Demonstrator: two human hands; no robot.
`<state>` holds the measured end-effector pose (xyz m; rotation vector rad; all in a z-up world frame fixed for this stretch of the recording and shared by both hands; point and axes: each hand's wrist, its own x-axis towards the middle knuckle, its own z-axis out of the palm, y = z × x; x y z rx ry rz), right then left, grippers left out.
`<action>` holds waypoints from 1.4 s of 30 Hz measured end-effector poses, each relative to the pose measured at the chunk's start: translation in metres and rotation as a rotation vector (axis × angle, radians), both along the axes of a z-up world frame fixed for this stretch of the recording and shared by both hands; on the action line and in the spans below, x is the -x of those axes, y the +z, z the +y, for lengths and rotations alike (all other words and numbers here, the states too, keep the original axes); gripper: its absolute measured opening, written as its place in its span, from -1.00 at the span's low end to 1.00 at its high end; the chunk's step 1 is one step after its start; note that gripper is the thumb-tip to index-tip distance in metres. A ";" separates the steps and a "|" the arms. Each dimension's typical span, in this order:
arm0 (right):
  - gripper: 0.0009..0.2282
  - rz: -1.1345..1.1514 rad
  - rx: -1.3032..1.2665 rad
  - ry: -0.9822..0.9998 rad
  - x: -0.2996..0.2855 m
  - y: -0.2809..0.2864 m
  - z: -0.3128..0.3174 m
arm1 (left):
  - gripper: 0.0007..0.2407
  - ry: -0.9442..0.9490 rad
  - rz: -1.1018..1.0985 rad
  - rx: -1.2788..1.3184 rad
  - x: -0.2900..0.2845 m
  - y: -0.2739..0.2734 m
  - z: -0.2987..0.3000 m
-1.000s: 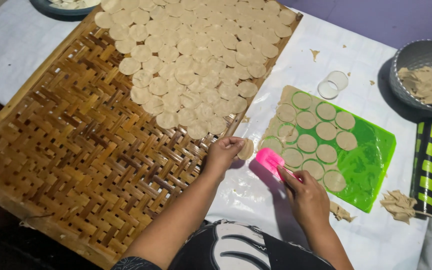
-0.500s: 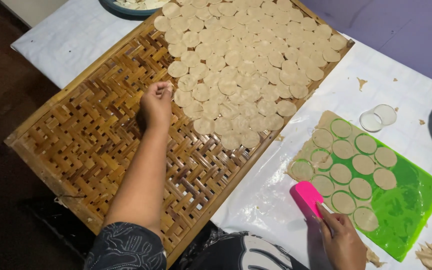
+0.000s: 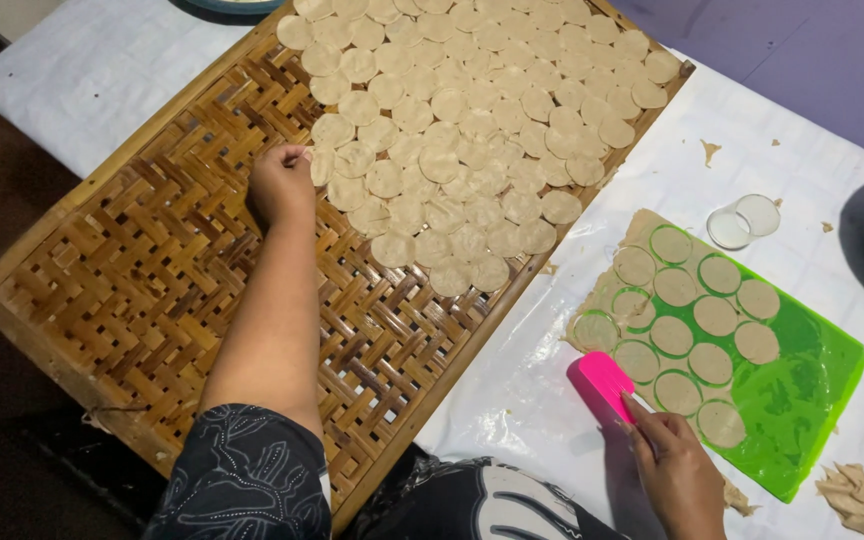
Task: Cutting circular shapes out of a sheet of dough using a cutter and transferring them to a drying tray.
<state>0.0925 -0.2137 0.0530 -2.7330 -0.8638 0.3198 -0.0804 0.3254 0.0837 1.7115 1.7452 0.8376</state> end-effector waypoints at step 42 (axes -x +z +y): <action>-0.76 -0.278 -0.007 -0.549 -0.127 -0.042 -0.055 | -0.53 -0.997 -0.156 -0.018 -0.055 -0.042 -0.283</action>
